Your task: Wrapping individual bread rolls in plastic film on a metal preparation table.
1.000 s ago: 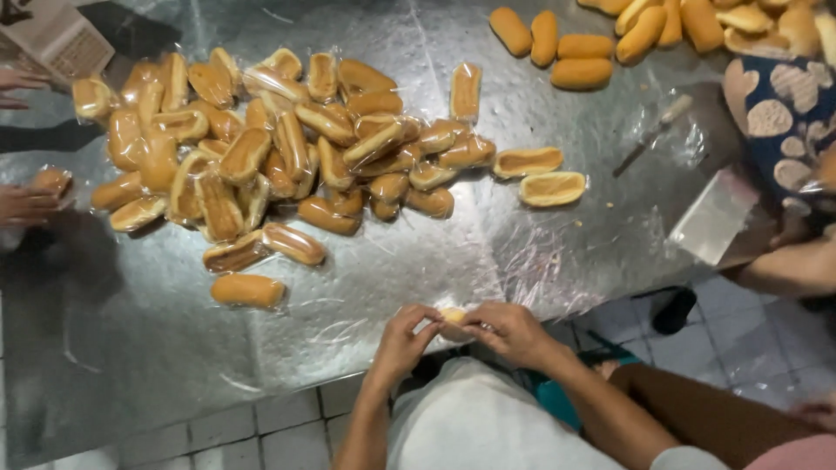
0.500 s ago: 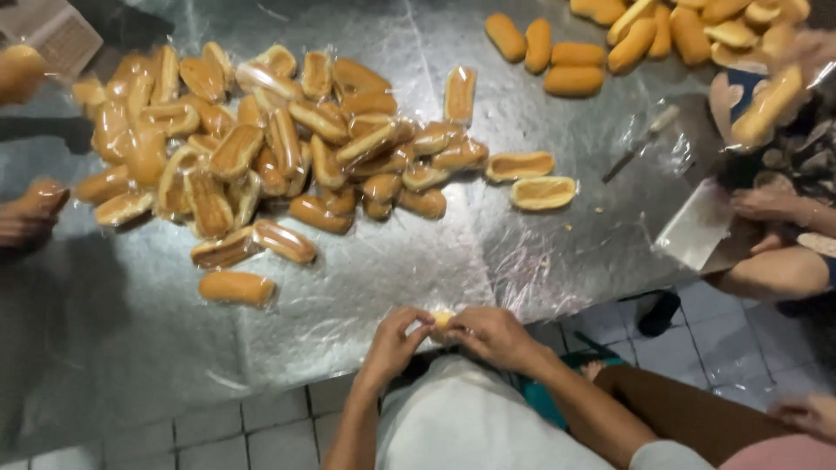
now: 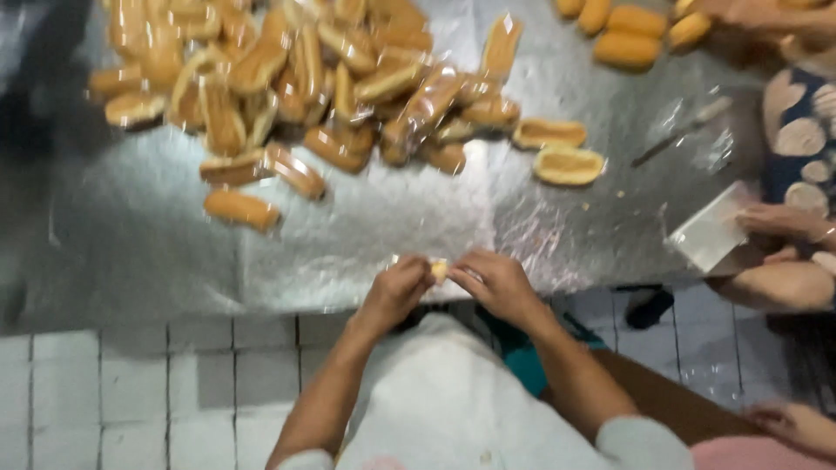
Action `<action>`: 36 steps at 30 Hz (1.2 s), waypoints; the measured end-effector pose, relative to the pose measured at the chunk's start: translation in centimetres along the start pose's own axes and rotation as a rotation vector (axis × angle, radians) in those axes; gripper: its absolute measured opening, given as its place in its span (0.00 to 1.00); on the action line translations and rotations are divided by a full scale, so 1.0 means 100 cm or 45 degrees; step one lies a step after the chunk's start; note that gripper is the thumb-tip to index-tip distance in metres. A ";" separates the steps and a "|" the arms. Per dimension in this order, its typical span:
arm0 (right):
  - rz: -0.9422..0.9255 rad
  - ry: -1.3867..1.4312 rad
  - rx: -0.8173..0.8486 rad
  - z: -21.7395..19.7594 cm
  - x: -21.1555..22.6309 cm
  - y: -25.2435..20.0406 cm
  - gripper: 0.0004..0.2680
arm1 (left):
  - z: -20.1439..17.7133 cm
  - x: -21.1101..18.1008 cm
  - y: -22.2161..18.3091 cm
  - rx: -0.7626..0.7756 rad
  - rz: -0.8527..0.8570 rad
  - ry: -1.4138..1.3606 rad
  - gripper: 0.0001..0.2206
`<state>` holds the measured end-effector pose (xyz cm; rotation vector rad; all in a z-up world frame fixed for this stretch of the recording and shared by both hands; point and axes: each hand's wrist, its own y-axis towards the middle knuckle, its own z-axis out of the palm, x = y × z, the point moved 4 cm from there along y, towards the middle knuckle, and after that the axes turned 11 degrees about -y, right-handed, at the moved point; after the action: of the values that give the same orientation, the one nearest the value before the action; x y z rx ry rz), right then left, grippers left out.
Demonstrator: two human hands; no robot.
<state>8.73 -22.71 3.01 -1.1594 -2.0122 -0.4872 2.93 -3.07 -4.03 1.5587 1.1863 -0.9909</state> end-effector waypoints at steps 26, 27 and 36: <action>0.585 1.834 -0.618 -0.064 -0.081 -0.024 0.11 | -0.025 -0.038 0.022 -0.460 -0.358 -0.634 0.06; 0.607 1.834 -0.597 -0.059 -0.070 -0.020 0.11 | -0.023 -0.039 0.030 -0.479 -0.378 -0.632 0.06; 0.212 0.688 -0.454 0.036 -0.034 0.038 0.04 | -0.028 -0.009 0.058 -0.694 -0.384 -0.340 0.02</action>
<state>11.50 -20.34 -2.07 -1.2272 -1.3857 -0.9839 8.58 -1.30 -1.30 0.8112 1.3778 -0.9276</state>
